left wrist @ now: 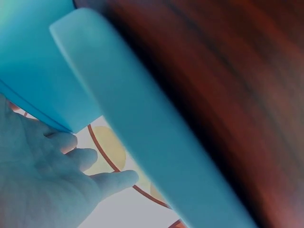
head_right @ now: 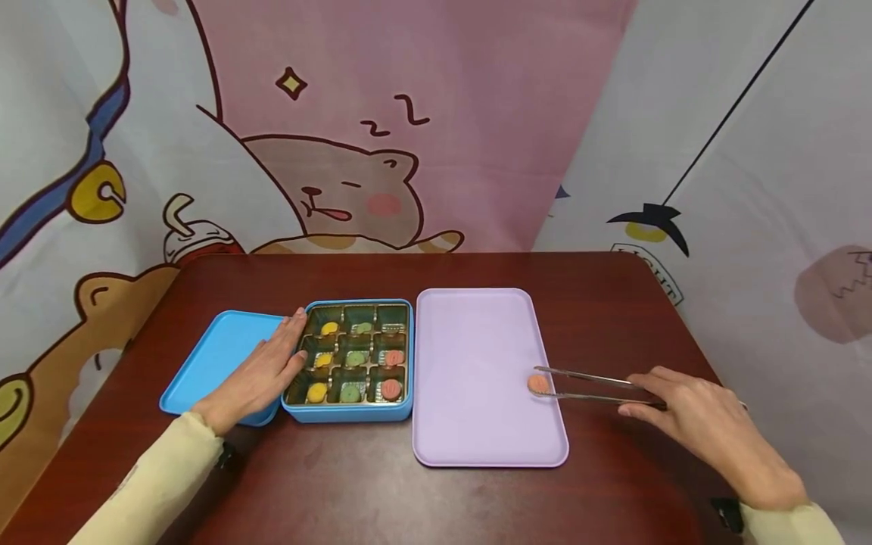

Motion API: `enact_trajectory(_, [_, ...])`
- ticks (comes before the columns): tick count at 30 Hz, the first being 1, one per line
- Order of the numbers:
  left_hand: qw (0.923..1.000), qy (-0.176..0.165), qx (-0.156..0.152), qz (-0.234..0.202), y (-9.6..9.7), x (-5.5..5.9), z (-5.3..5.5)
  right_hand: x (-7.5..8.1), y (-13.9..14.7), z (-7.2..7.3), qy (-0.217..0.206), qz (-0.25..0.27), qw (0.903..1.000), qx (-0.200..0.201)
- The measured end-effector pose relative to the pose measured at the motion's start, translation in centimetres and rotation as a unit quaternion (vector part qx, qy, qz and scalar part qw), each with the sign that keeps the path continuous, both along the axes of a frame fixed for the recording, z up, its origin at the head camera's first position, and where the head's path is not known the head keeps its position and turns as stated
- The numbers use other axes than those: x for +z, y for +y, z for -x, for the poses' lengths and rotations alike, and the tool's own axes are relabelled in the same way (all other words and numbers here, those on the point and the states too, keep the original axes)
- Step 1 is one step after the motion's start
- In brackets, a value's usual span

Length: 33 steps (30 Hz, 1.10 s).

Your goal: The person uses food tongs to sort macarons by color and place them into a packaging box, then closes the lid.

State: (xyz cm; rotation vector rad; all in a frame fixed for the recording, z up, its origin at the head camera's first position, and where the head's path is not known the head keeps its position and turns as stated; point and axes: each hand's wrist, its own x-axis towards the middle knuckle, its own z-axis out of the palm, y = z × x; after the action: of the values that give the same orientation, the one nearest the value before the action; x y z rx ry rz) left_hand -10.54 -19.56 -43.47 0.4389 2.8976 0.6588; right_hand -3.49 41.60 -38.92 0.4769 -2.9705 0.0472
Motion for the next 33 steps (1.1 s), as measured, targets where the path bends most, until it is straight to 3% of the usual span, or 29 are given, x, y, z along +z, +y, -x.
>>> enact_trajectory(15, [1.0000,-0.005,0.003,0.007,0.1,-0.1,0.1,-0.3,-0.1,0.1,0.028,-0.003,0.9995,0.013])
enact_trajectory(25, [1.0000,-0.001,0.003,0.004,0.1,0.2,0.1,-0.8,-2.2,1.4,0.062,0.028,0.9964,0.052])
enact_trajectory(33, [1.0000,-0.003,0.004,0.003,0.1,0.1,0.0,-1.3,-4.4,2.7,0.028,0.036,0.9972,0.059])
